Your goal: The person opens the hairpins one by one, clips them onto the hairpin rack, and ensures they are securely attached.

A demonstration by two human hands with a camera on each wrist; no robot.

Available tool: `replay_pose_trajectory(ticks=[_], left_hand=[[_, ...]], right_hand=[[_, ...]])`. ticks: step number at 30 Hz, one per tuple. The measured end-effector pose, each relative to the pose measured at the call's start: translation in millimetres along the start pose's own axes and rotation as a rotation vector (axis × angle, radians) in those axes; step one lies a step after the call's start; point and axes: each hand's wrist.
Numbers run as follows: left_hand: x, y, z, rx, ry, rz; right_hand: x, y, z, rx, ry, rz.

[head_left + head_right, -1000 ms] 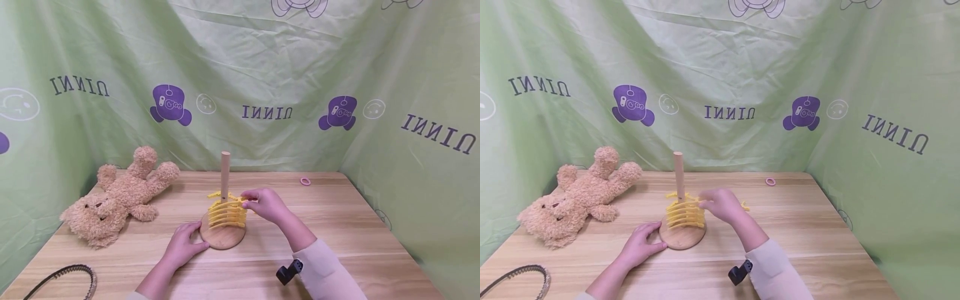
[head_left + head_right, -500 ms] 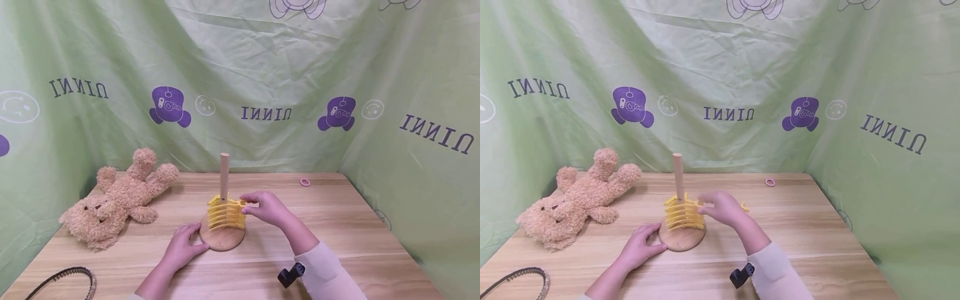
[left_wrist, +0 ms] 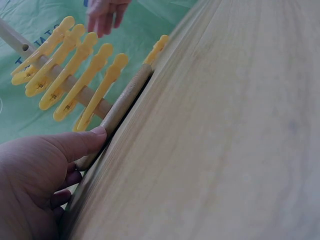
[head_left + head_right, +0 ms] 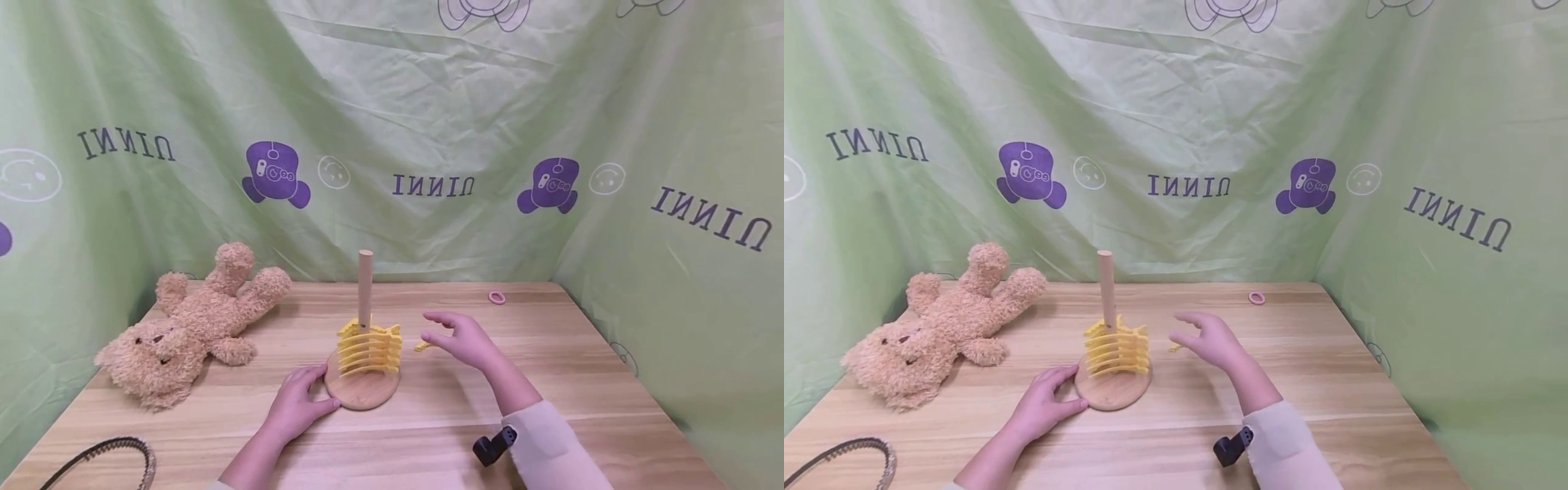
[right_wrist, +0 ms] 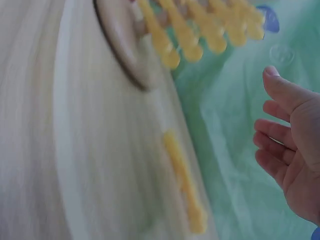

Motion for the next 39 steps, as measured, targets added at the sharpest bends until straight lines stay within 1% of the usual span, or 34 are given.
replay_pose_trajectory(ticks=[5, 8, 12, 19, 23, 29, 36, 39], left_hand=[[0.1, 0.8, 0.3, 0.002, 0.003, 0.006], [-0.5, 1.1, 0.3, 0.001, 0.008, 0.007], [-0.9, 0.8, 0.4, -0.004, 0.012, 0.003], [-1.3, 0.3, 1.2, -0.001, 0.019, 0.008], [-1.9, 0.1, 1.6, 0.0, 0.013, 0.003], [-1.5, 0.1, 1.2, 0.0, 0.005, 0.005], [-0.1, -0.1, 0.0, -0.023, 0.006, -0.021], [-0.2, 0.5, 0.2, -0.017, 0.015, -0.012]], right_hand=[[-34, -1, 0, -0.054, 0.042, -0.02], [-50, -1, -1, -0.07, 0.055, -0.044], [-65, -2, -3, -0.06, 0.065, -0.082], [-86, -6, -9, -0.014, 0.065, -0.134], [-92, -8, -12, -0.013, 0.065, -0.147], [-95, -10, -12, -0.013, 0.079, -0.159], [-98, -6, -10, -0.001, 0.112, -0.137], [-98, -4, -10, 0.004, 0.117, -0.141]])
Point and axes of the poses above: each hand's wrist, its own y-axis away from the middle knuckle, its own z-axis out of the back of the hand, x = y × z, and after that the axes turned 10 degrees about -x, right-handed
